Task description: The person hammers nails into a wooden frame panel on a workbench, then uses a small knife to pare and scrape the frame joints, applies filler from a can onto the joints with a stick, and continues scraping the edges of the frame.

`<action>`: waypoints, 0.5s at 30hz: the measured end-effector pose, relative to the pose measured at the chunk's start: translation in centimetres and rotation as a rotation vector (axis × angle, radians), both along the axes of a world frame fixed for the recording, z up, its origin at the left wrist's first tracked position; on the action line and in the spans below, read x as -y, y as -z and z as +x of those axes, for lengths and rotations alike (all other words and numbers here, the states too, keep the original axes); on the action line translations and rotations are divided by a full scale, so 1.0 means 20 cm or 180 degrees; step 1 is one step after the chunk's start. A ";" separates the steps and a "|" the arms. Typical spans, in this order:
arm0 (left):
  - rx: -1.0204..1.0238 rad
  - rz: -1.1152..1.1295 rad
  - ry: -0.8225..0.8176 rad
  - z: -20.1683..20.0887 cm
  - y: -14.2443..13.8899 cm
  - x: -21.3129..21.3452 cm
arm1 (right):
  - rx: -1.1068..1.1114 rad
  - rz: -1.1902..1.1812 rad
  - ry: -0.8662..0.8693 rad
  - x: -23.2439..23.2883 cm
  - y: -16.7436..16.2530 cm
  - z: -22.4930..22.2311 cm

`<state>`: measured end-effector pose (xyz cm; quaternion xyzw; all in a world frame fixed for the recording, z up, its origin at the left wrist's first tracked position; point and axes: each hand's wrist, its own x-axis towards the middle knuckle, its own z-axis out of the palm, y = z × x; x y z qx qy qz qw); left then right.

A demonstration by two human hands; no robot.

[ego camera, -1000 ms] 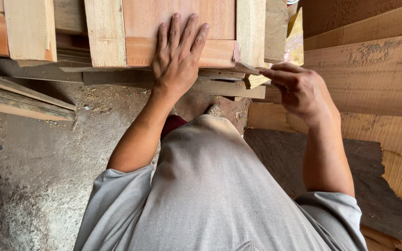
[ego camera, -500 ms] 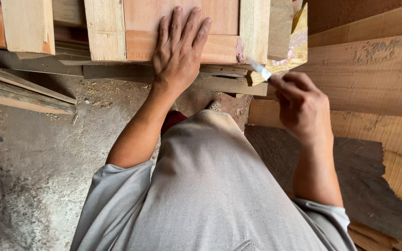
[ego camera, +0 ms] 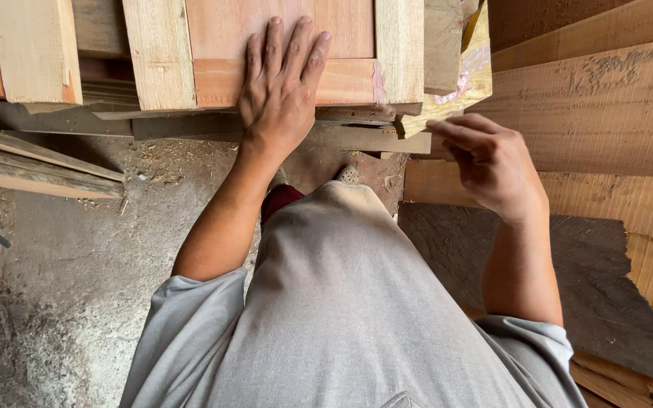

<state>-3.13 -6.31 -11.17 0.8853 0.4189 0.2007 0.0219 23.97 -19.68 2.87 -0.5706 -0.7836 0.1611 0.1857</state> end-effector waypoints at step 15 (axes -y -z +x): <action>0.0025 0.0050 0.0003 0.00 0.00 0.02 | 0.1675 -0.0286 0.0998 0.02 0.13 -0.17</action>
